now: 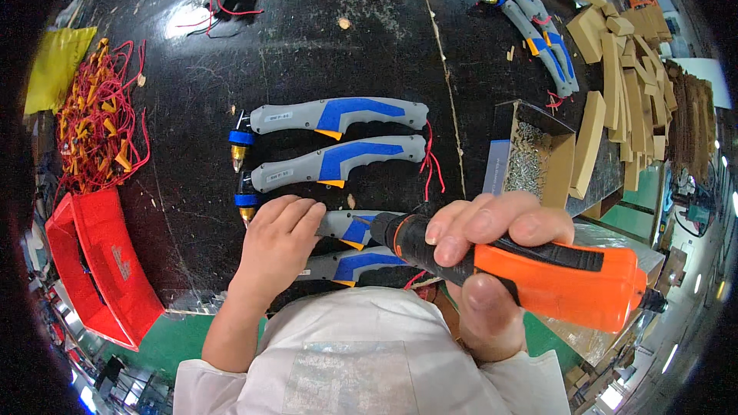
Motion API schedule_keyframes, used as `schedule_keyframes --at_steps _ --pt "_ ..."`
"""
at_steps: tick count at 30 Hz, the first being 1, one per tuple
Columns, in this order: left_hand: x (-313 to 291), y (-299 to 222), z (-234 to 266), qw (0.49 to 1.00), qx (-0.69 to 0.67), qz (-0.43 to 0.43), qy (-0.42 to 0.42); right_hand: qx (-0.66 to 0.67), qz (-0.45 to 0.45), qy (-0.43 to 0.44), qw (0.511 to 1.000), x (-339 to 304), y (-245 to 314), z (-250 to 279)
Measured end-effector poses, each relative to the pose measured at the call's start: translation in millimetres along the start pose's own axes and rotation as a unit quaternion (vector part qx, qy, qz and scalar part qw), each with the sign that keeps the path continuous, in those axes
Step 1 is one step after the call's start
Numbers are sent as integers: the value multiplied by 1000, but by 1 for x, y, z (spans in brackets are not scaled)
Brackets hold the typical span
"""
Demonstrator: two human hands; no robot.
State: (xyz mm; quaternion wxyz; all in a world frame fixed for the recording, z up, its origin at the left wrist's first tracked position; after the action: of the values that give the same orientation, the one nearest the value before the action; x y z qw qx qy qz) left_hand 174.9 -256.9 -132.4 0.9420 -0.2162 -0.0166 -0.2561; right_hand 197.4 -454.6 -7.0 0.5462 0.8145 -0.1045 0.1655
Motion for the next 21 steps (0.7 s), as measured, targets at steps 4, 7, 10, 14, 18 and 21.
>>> schedule_keyframes --at_steps 4,7,10,14,18,21 --pt "-2 9 -5 999 -31 20 -9 0 -31 9 999 3 -16 -1" --pt "-2 10 -5 999 -33 21 -4 -15 -42 29 999 6 -24 -7" --pt "-5 13 -5 999 -35 24 -13 -33 -58 33 997 14 -31 -29" --pt "-3 13 -1 998 -48 17 -30 68 -98 325 938 36 -45 -83" --pt "-2 13 -4 998 -64 17 -3 -8 -130 394 910 44 -54 -98" --pt "-11 17 -6 997 -63 35 -11 -51 -161 96 981 29 -60 -68"
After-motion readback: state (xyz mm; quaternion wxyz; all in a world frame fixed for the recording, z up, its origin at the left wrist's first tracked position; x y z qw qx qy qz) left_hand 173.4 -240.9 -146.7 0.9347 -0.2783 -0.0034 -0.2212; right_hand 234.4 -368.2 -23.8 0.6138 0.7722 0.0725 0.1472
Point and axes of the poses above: each hand's wrist, its own x-axis towards the middle knuckle, its own z-axis out of the back of the hand, y = z × x, the point moved 9 cm from there along x, towards the middle knuckle, and after that the axes turned 6 degrees about x, right-handed, at the moved point
